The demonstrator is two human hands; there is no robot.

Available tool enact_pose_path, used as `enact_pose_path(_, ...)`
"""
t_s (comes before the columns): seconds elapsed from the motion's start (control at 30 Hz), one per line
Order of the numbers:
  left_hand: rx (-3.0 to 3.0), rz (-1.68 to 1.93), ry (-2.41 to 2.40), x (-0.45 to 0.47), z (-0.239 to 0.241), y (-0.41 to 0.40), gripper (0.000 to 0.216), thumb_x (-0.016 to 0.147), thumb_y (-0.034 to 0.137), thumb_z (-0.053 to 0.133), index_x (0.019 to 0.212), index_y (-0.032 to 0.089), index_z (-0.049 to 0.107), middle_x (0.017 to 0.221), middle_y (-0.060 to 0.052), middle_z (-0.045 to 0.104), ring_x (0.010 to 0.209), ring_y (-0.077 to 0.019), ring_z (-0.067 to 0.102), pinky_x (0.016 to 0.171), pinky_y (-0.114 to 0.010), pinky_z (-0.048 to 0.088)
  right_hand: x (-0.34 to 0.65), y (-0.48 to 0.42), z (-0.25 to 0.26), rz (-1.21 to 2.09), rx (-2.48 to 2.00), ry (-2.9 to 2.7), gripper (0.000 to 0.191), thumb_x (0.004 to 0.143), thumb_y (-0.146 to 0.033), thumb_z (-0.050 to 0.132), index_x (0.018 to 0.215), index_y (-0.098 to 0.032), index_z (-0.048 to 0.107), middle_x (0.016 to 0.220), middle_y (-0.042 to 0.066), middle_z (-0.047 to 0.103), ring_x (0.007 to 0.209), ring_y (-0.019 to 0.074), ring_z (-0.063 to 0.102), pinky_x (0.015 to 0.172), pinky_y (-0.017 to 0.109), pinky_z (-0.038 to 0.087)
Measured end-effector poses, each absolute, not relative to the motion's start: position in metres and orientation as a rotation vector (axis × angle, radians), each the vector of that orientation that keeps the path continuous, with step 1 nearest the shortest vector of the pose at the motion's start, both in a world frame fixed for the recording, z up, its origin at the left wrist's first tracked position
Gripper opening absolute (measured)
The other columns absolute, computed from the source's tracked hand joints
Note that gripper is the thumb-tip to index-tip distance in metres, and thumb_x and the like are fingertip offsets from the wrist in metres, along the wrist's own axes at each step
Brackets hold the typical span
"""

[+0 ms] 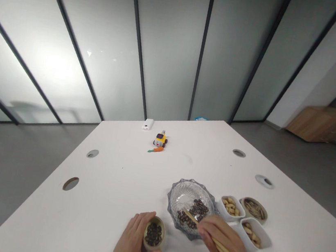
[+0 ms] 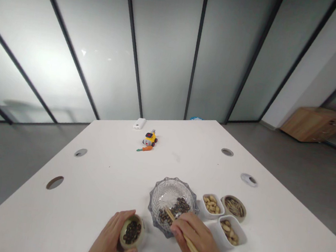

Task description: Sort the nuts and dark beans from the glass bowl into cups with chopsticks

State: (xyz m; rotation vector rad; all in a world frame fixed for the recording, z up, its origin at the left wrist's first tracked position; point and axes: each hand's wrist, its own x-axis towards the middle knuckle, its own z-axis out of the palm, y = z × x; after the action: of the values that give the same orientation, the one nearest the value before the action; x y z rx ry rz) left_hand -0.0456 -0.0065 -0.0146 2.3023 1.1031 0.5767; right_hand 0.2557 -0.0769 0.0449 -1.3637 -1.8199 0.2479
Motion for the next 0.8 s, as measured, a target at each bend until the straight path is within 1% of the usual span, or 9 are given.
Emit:
enact_pose_path(0.13, 2.291, 0.581, 1.099, -0.046, -0.014, -0.006, 0.081, 0.074, 0.02, 0.079, 0.148, 0.025, 0.048, 0.141, -0.013, 0.064, 0.129, -0.0352, 0.06, 0.111, -0.052, 0.05, 0.265, -0.078, 0.04, 0.092, -1.465, -1.738, 0.025, 0.104, -0.043, 0.057, 0.104, -0.027, 0.076, 0.097, 0.005, 0.08, 0.087, 0.0199, 0.078, 0.079, 0.026, 0.065)
enact_pose_path(0.23, 2.274, 0.574, 1.082, -0.046, -0.013, -0.006, 0.081, 0.074, 0.021, 0.079, 0.149, 0.026, 0.047, 0.141, -0.013, 0.064, 0.128, -0.0352, 0.06, 0.111, -0.052, 0.05, 0.271, -0.079, 0.04, 0.03, -1.596, -1.638, 0.034, 0.101, -0.054, 0.059, 0.112, -0.026, 0.075, 0.099, 0.006, 0.082, 0.085, 0.0221, 0.08, 0.074, 0.029, 0.066)
enact_pose_path(0.3, 2.264, 0.569, 1.075, -0.045, -0.012, -0.006, 0.08, 0.075, 0.021, 0.078, 0.149, 0.026, 0.047, 0.14, -0.013, 0.064, 0.128, -0.0352, 0.06, 0.111, -0.053, 0.049, 0.271, -0.078, 0.043, 0.042, -1.642, -1.596, 0.038, 0.101, -0.057, 0.058, 0.112, -0.025, 0.076, 0.099, 0.006, 0.082, 0.083, 0.0224, 0.08, 0.073, 0.03, 0.066)
enact_pose_path(0.37, 2.255, 0.567, 1.073, -0.045, -0.012, -0.005, 0.08, 0.075, 0.021, 0.078, 0.148, 0.026, 0.047, 0.14, -0.013, 0.064, 0.127, -0.0352, 0.06, 0.111, -0.053, 0.049, 0.269, -0.076, 0.049, 0.095, -1.636, -1.621, 0.036, 0.102, -0.055, 0.056, 0.106, -0.025, 0.076, 0.095, 0.005, 0.081, 0.081, 0.0211, 0.079, 0.075, 0.029, 0.066)
enact_pose_path(0.47, 2.246, 0.56, 1.08, -0.044, -0.011, -0.005, 0.08, 0.073, 0.019, 0.078, 0.147, 0.027, 0.048, 0.139, -0.012, 0.064, 0.127, -0.0349, 0.06, 0.111, -0.052, 0.049, 0.265, -0.072, 0.057, 0.184, -1.552, -1.716, 0.033, 0.106, -0.046, 0.052, 0.091, -0.027, 0.074, 0.089, 0.003, 0.078, 0.082, 0.0181, 0.077, 0.078, 0.025, 0.064)
enact_pose_path(0.5, 2.244, 0.558, 1.086, -0.044, -0.011, -0.005, 0.08, 0.072, 0.019, 0.078, 0.146, 0.027, 0.048, 0.139, -0.012, 0.064, 0.126, -0.035, 0.06, 0.111, -0.052, 0.049, 0.263, -0.071, 0.059, 0.2, -1.522, -1.737, 0.033, 0.107, -0.044, 0.051, 0.089, -0.027, 0.073, 0.087, 0.003, 0.077, 0.082, 0.0172, 0.076, 0.077, 0.024, 0.063)
enact_pose_path(0.6, 2.238, 0.552, 1.095, -0.042, -0.01, -0.005, 0.081, 0.072, 0.019, 0.078, 0.147, 0.027, 0.048, 0.139, -0.012, 0.064, 0.126, -0.0352, 0.059, 0.111, -0.052, 0.048, 0.262, -0.069, 0.058, 0.217, -1.466, -1.771, 0.029, 0.107, -0.039, 0.052, 0.091, -0.027, 0.072, 0.088, 0.002, 0.075, 0.082, 0.016, 0.075, 0.077, 0.022, 0.062)
enact_pose_path(0.67, 2.226, 0.548, 1.102, -0.04, -0.008, -0.005, 0.082, 0.072, 0.019, 0.078, 0.147, 0.027, 0.048, 0.139, -0.011, 0.064, 0.127, -0.0349, 0.059, 0.112, -0.051, 0.047, 0.263, -0.07, 0.054, 0.2, -1.447, -1.782, 0.026, 0.107, -0.038, 0.052, 0.093, -0.027, 0.072, 0.091, 0.003, 0.075, 0.086, 0.0167, 0.075, 0.079, 0.023, 0.062)
enact_pose_path(0.8, 2.2, 0.542, 1.122, -0.038, -0.003, -0.007, 0.081, 0.071, 0.018, 0.079, 0.146, 0.028, 0.05, 0.14, -0.01, 0.063, 0.128, -0.0342, 0.057, 0.114, -0.05, 0.045, 0.266, -0.07, 0.046, 0.117, -1.428, -1.789, 0.029, 0.108, -0.041, 0.05, 0.097, -0.026, 0.072, 0.094, 0.005, 0.076, 0.092, 0.0192, 0.076, 0.081, 0.025, 0.063)
